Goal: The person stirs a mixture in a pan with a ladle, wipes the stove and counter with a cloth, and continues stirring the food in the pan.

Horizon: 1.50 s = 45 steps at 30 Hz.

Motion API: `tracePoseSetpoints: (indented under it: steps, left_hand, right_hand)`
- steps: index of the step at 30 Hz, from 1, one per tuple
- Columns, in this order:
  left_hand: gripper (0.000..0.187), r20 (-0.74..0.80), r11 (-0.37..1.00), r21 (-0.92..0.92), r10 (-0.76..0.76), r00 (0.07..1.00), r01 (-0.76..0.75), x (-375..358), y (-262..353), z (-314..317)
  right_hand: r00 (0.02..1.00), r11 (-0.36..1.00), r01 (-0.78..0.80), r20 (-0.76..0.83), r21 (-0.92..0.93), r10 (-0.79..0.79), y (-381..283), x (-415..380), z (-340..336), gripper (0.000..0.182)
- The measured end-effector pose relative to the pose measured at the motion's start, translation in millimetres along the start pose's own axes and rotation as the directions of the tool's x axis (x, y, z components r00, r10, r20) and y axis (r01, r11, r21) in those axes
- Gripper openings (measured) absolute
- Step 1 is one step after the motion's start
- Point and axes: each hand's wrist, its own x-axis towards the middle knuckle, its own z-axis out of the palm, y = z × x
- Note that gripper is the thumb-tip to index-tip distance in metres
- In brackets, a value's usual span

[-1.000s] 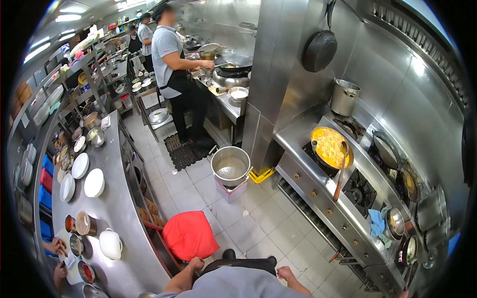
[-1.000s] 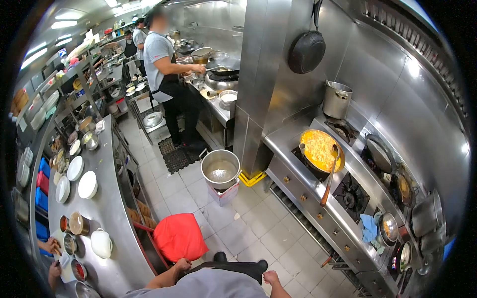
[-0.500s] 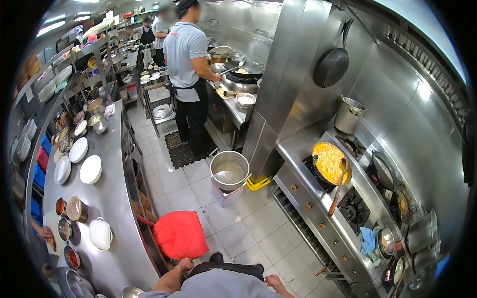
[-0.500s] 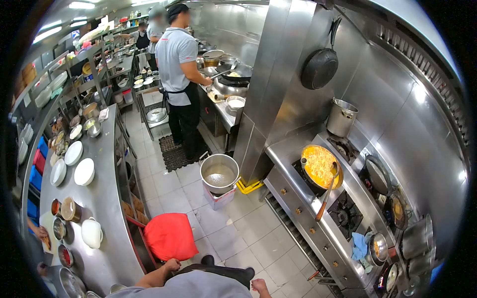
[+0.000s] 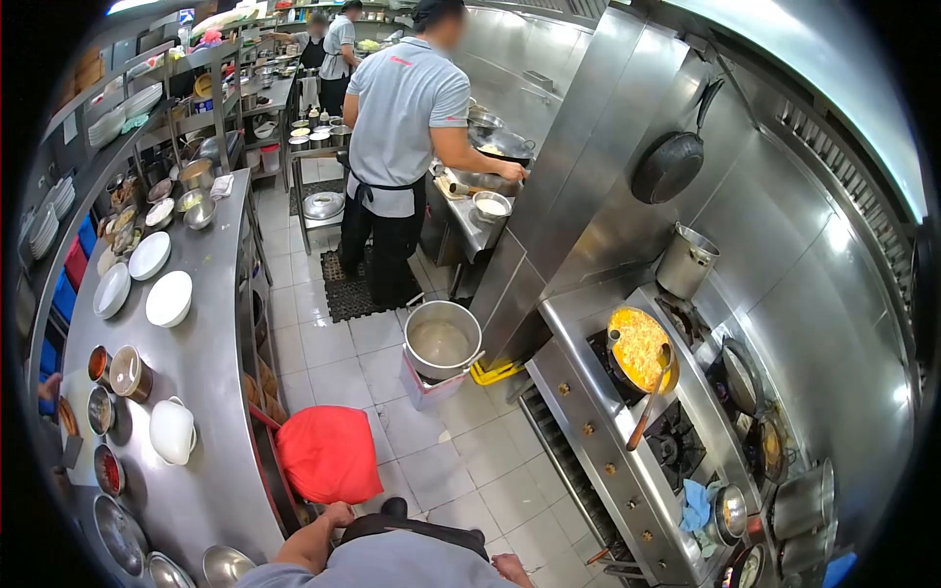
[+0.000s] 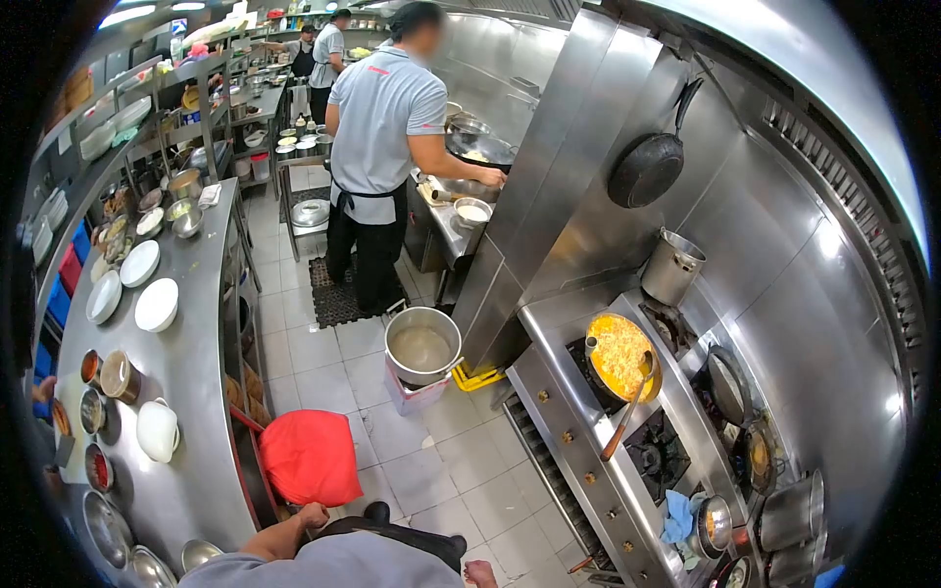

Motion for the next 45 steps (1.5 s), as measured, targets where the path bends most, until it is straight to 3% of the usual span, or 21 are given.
tracePoseSetpoints:
  steps: [5,23,29,32,45]
  left_hand:
    - [0.030,-0.013,0.997,-0.007,0.074,0.997,-0.074,28.1,-17.9,20.6]
    - [0.025,0.001,0.989,-0.150,0.008,1.000,-0.008,22.9,-20.5,12.5]
    - [0.026,-0.057,0.996,-0.084,0.018,0.998,-0.023,38.9,-28.5,20.6]
    - [0.026,0.000,0.987,-0.159,0.008,1.000,-0.008,43.0,-34.1,22.2]
    - [0.029,-0.003,0.993,-0.118,0.027,1.000,-0.028,30.7,-26.8,13.5]
  right_hand:
    - [0.998,0.987,-0.052,-0.035,0.151,0.058,-5.9,-5.1,1.9,0.019]
    - [0.995,0.991,-0.075,-0.055,0.111,0.081,-19.7,-3.1,1.0,0.017]
    - [0.995,0.989,-0.070,-0.056,0.130,0.078,-16.5,-0.4,2.3,0.019]
    - [0.997,0.992,-0.043,-0.061,0.116,0.050,-14.8,0.3,3.0,0.017]
    - [0.996,0.990,-0.048,-0.063,0.132,0.057,-17.0,-8.6,3.1,0.016]
